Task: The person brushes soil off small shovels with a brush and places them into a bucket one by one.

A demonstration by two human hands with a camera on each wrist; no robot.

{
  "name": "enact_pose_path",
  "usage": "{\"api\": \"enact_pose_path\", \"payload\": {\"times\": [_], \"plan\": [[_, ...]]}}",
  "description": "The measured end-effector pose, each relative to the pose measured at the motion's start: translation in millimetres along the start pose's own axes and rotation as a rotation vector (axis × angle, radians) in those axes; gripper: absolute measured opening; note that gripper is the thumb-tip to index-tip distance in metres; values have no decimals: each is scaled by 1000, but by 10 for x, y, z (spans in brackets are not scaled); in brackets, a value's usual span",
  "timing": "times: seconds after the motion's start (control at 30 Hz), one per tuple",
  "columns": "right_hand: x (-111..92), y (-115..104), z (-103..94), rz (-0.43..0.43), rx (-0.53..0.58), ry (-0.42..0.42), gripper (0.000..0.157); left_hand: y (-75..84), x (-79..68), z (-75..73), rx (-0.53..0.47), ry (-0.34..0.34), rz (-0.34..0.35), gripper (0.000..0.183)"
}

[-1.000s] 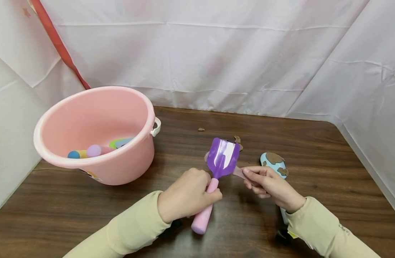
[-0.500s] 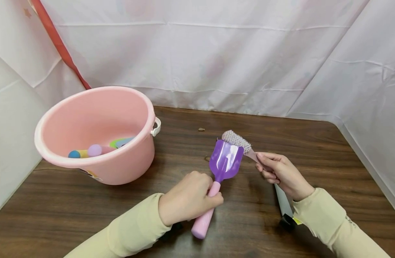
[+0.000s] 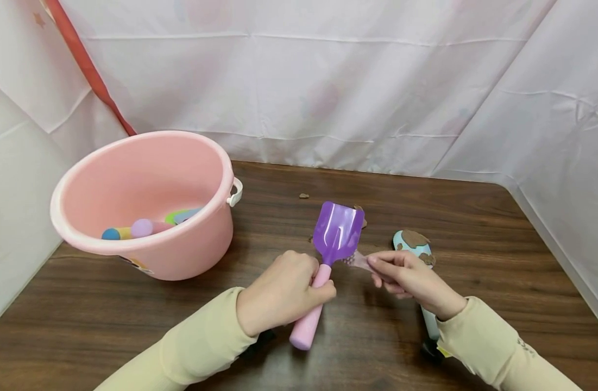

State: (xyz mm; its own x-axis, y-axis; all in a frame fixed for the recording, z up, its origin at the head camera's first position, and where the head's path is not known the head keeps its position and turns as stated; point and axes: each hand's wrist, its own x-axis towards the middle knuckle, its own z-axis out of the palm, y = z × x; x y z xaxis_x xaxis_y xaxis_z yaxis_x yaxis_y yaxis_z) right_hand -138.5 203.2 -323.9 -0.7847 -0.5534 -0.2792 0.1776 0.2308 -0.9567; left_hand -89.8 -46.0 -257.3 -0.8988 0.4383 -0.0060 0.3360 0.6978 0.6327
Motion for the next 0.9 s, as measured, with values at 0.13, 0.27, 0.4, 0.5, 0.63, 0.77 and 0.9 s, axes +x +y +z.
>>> {"api": "enact_pose_path", "payload": {"times": [0.13,0.27,0.4,0.5,0.63,0.77,0.9], "plan": [[14,14,73,-36,41,-103,30,-10,15,-3,-6,-3,-1,31],[15,-3,89,-50,65,-119,28,-21,16,5,-4,-2,-5,31],[21,-37,44,-29,54,-51,29,-28,7,20,9,-5,-6,31],[28,-70,-22,-18,47,25,27,-28,4,26,17,-7,-4,30],[32,-130,-130,-39,86,122,24,-24,3,31,23,-5,-3,30],[41,-180,-216,-53,134,186,20,-27,-1,39,30,-2,7,30],[47,-191,-258,-60,129,201,21,-33,1,45,37,6,23,29]]}}
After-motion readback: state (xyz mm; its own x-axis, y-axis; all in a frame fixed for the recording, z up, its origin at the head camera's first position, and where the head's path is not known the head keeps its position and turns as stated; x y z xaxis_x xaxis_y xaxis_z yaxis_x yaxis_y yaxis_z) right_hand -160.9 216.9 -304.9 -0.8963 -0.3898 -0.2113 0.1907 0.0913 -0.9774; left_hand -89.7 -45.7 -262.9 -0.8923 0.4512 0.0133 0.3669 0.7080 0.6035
